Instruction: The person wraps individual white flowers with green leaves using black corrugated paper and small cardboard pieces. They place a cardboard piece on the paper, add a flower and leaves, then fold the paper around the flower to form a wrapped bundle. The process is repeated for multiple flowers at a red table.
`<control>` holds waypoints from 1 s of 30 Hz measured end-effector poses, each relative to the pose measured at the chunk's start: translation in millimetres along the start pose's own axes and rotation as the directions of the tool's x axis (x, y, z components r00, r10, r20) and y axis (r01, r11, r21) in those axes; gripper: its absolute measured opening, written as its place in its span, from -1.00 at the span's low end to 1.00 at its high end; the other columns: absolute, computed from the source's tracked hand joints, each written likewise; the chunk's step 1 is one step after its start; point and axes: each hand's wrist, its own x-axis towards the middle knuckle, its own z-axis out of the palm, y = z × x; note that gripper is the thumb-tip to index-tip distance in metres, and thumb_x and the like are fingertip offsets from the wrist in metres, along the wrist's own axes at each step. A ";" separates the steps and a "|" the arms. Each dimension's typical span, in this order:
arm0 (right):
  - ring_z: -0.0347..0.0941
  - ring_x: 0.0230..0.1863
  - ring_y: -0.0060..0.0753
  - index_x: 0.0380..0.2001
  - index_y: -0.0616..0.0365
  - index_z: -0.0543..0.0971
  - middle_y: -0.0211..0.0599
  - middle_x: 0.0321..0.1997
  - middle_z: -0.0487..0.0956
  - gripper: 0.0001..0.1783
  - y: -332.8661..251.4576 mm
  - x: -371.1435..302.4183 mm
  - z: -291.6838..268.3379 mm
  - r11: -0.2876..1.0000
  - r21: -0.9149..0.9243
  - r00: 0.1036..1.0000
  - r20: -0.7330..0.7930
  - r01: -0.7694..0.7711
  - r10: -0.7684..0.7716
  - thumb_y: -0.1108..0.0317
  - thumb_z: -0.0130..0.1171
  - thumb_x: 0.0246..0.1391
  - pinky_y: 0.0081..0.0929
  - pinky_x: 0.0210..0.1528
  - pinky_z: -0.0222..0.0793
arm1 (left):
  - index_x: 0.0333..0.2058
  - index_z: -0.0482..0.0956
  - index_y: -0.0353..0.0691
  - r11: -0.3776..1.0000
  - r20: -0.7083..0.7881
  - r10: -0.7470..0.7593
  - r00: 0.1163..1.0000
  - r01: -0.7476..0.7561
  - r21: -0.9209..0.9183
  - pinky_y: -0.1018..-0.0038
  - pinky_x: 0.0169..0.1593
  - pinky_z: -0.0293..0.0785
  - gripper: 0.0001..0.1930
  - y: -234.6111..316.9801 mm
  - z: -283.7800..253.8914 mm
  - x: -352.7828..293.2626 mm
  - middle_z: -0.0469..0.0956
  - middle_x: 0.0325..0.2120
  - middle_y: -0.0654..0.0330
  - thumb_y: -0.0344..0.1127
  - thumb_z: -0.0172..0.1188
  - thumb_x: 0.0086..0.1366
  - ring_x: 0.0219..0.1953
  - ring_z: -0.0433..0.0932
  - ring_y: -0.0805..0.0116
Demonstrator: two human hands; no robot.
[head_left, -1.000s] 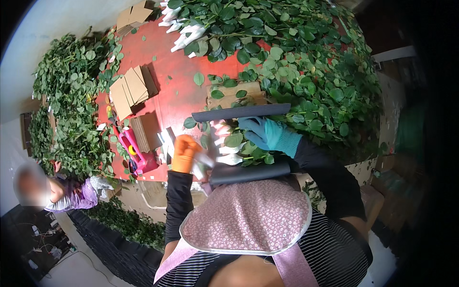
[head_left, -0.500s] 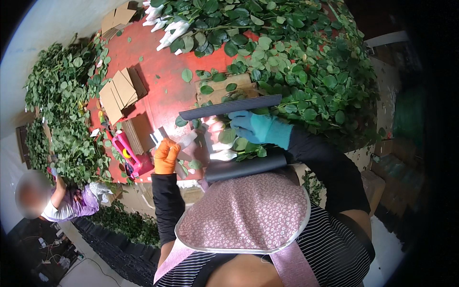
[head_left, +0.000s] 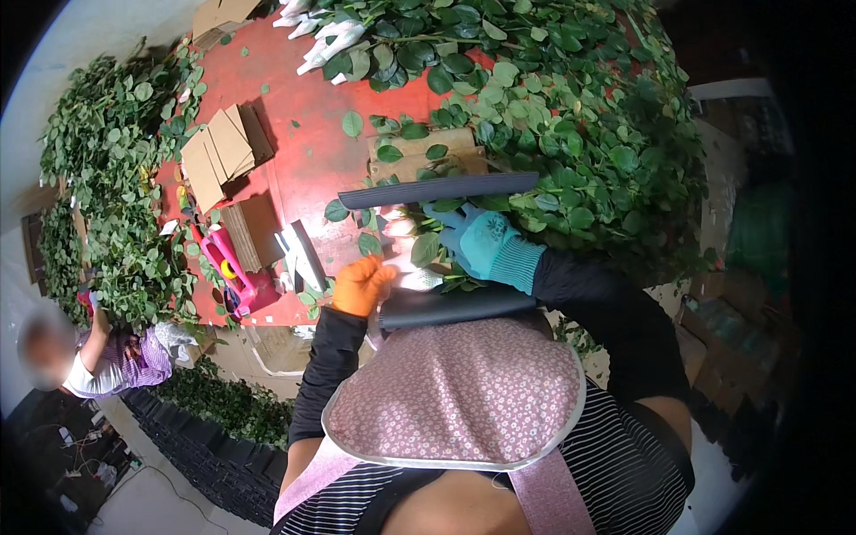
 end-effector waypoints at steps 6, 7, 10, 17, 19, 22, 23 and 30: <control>0.40 0.04 -0.01 -0.25 0.15 0.55 -0.19 0.30 0.29 -0.71 0.7 1.3 14.0 0.995 0.084 0.999 0.014 -0.053 0.052 0.36 0.19 -0.13 -0.15 -0.06 0.45 | -0.46 0.56 -0.26 0.987 -0.093 -0.101 0.991 0.088 -0.136 0.62 -0.51 0.31 -0.81 -11.1 -12.0 -11.5 0.42 -0.58 0.37 -0.31 0.21 0.31 -0.63 0.39 0.59; 0.39 0.03 0.01 -0.27 0.14 0.54 -0.22 0.30 0.30 -0.71 0.9 1.7 15.4 0.993 0.098 0.998 0.018 -0.068 0.067 0.36 0.21 -0.16 -0.13 -0.08 0.46 | -0.44 0.57 -0.26 0.982 -0.101 -0.127 0.987 0.111 -0.152 0.63 -0.50 0.30 -0.82 -9.8 -12.1 -12.5 0.44 -0.57 0.36 -0.30 0.19 0.31 -0.63 0.40 0.58; 0.41 0.01 0.02 -0.29 0.14 0.54 -0.23 0.29 0.31 -0.73 -1.4 1.6 13.7 0.993 0.098 0.997 -0.041 -0.064 0.068 0.37 0.20 -0.16 -0.14 -0.12 0.47 | -0.46 0.57 -0.27 0.964 -0.132 -0.157 0.979 0.123 -0.237 0.61 -0.49 0.31 -0.81 -11.8 -13.3 -16.0 0.48 -0.57 0.34 -0.29 0.21 0.29 -0.59 0.39 0.58; 0.48 -0.10 -0.04 -0.30 0.17 0.54 -0.18 0.28 0.33 -0.77 8.8 -2.2 16.5 0.995 0.086 0.998 -0.020 -0.058 0.060 0.37 0.18 -0.10 -0.13 -0.14 0.46 | -0.46 0.51 -0.22 0.907 -0.374 -0.241 0.896 0.071 -0.414 0.57 -0.49 0.32 -0.87 -23.0 -116.7 -82.1 0.48 -0.58 0.27 -0.36 0.19 0.26 -0.58 0.40 0.50; 0.49 -0.13 0.00 -0.27 0.15 0.54 -0.17 0.27 0.33 -0.76 10.4 -4.7 9.9 0.988 0.151 0.999 -0.039 -0.019 0.025 0.34 0.17 -0.05 -0.11 -0.15 0.46 | -0.49 0.51 -0.23 0.953 -0.189 -0.236 0.953 0.188 -0.239 0.54 -0.47 0.38 -0.82 -42.7 -143.5 -121.3 0.53 -0.54 0.25 -0.31 0.25 0.25 -0.60 0.46 0.46; 0.50 -0.19 0.03 -0.23 0.11 0.52 -0.12 0.20 0.38 -0.75 9.5 -10.3 -16.3 0.974 0.226 0.998 0.060 -0.003 -0.011 0.28 0.17 0.01 -0.08 -0.17 0.45 | -0.31 0.57 -0.33 0.804 -0.280 -0.534 0.798 0.582 0.123 0.38 -0.20 0.51 -0.71 -135.3 -165.5 -170.7 0.59 -0.43 0.07 -0.17 0.28 0.21 -0.41 0.60 0.22; 0.50 -0.22 0.04 -0.21 0.10 0.52 -0.11 0.16 0.40 -0.75 8.1 -13.4 -28.7 0.968 0.250 0.993 0.114 -0.011 -0.018 0.26 0.17 0.03 -0.07 -0.19 0.44 | -0.21 0.56 -0.32 0.697 -0.330 -0.523 0.786 0.617 0.365 0.33 -0.11 0.49 -0.62 -155.8 -170.1 -176.4 0.58 -0.31 0.02 -0.11 0.31 0.17 -0.27 0.58 0.16; 0.53 -0.34 0.00 -0.16 -0.01 0.49 -0.12 -0.23 0.53 -0.77 -45.8 -28.1 -103.0 0.997 0.071 0.982 0.188 -0.030 0.016 0.21 0.08 0.13 -0.03 -0.30 0.41 | 0.20 0.38 -0.07 -0.053 -0.278 -0.840 0.465 0.440 0.897 0.25 0.21 0.31 -0.20 -191.5 -164.5 -153.7 0.41 0.15 0.01 0.22 0.27 0.03 0.23 0.34 0.11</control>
